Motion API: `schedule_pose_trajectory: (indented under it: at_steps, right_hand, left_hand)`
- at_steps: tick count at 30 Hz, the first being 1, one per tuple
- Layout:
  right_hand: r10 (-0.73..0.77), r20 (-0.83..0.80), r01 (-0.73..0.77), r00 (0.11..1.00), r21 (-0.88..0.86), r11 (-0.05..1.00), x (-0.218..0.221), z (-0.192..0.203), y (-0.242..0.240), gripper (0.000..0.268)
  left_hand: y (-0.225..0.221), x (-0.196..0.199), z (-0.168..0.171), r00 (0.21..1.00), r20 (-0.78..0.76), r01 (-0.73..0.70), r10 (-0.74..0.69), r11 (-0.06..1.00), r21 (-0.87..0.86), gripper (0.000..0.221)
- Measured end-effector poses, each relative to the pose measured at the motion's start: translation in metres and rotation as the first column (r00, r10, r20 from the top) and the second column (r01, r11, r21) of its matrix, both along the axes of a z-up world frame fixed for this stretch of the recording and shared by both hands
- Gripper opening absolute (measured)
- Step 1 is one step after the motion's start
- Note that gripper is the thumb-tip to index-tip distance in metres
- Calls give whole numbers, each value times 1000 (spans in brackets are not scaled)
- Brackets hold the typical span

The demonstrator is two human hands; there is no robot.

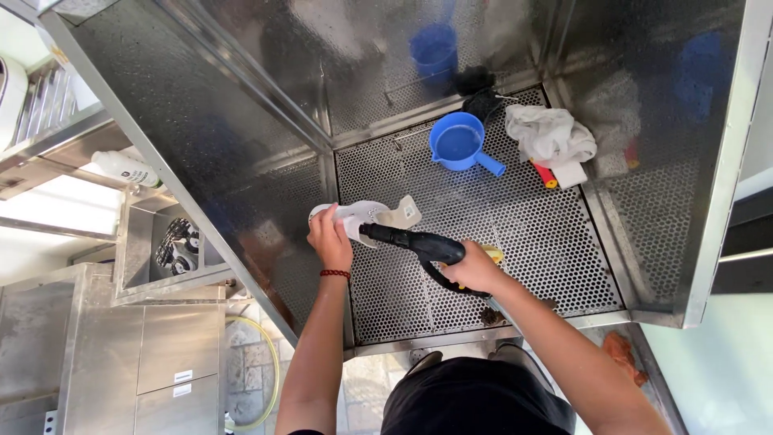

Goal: The recorder uses a high-pressure water gun to wash white high-top sneakers in a cleaning station.

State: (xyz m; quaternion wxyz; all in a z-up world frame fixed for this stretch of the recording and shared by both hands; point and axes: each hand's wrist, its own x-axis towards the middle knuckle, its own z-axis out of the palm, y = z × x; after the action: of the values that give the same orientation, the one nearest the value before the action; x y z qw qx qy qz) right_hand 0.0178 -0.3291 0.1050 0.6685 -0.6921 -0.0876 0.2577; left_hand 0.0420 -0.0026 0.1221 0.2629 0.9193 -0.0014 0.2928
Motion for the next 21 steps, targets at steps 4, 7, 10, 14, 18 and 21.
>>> schedule_pose_trajectory:
  at_steps: [4,7,10,14,18,21]
  right_hand:
    - [-18,-22,16,1000,-79,997,-1,1,0,13]
    - [-8,-22,4,1000,-178,984,-1,9,0,15]
    - [-23,136,48,990,-177,983,-7,-1,-3,18]
    - [-85,105,99,991,-133,986,-7,-8,-12,17]
    - [-95,58,102,994,-126,987,-5,-15,-17,19]
    - [-118,37,121,992,-111,986,-4,-11,-16,18]
  left_hand:
    - [-3,14,-5,996,-27,-76,82,984,162,40]
    - [-24,20,1,996,-51,-63,76,971,232,39]
    - [-40,23,9,983,-146,-66,115,950,306,33]
    - [-50,29,23,996,-11,-79,85,957,279,32]
    - [-43,40,20,994,45,-106,97,955,278,22]
    - [-33,49,3,981,11,-189,194,943,272,18]
